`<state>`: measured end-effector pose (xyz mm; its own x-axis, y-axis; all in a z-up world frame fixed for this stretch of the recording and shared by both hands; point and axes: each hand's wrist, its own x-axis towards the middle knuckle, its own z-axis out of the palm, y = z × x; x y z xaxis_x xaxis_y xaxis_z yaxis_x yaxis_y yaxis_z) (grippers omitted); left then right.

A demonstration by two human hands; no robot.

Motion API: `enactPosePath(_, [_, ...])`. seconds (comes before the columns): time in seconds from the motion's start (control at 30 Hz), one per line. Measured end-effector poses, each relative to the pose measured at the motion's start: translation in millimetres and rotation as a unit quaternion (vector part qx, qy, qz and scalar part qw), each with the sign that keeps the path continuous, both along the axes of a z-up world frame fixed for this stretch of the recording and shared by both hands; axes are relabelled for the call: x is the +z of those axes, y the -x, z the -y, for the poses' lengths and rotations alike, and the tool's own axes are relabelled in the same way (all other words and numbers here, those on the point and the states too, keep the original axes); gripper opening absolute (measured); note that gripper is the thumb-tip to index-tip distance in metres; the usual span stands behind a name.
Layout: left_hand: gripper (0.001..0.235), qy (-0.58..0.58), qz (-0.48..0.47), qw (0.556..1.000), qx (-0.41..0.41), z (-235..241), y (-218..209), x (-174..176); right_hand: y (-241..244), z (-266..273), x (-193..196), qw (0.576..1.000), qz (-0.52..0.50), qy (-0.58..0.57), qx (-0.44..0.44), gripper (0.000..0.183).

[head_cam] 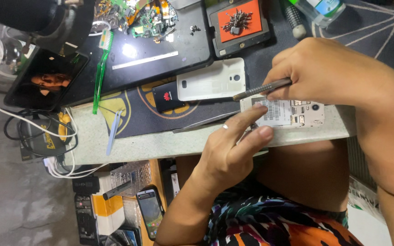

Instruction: The person disassembles a white smartphone, removes the back cover, and uses a screwdriver and tweezers to manipulate internal components. They then use a soldering iron to work on the motherboard and clean the area with a cotton swab.

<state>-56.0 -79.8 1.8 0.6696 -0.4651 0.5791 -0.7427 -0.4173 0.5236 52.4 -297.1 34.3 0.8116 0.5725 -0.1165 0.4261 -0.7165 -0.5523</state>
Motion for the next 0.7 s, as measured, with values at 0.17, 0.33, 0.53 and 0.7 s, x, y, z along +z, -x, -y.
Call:
enactPosePath(0.17, [0.044,-0.053,0.043,0.997,0.031,-2.8,-0.8,3.2,-0.3,1.1,-0.1,1.000,-0.012,-0.002,0.011,0.026])
enactPosePath(0.33, [0.050,0.026,-0.004,1.000,-0.007,-5.4,-2.7,5.2,-1.1,1.0,2.1,1.000,-0.013,-0.015,0.006,0.027])
enactPosePath(0.53, [0.053,0.038,0.064,0.997,0.032,-0.7,-8.5,1.4,-0.1,0.9,4.0,0.998,-0.046,0.040,-0.020,0.026])
enactPosePath(0.7, [0.058,0.094,-0.001,0.995,-0.022,-5.5,-5.4,-6.9,0.0,0.6,3.5,1.000,-0.028,-0.001,0.003,0.028])
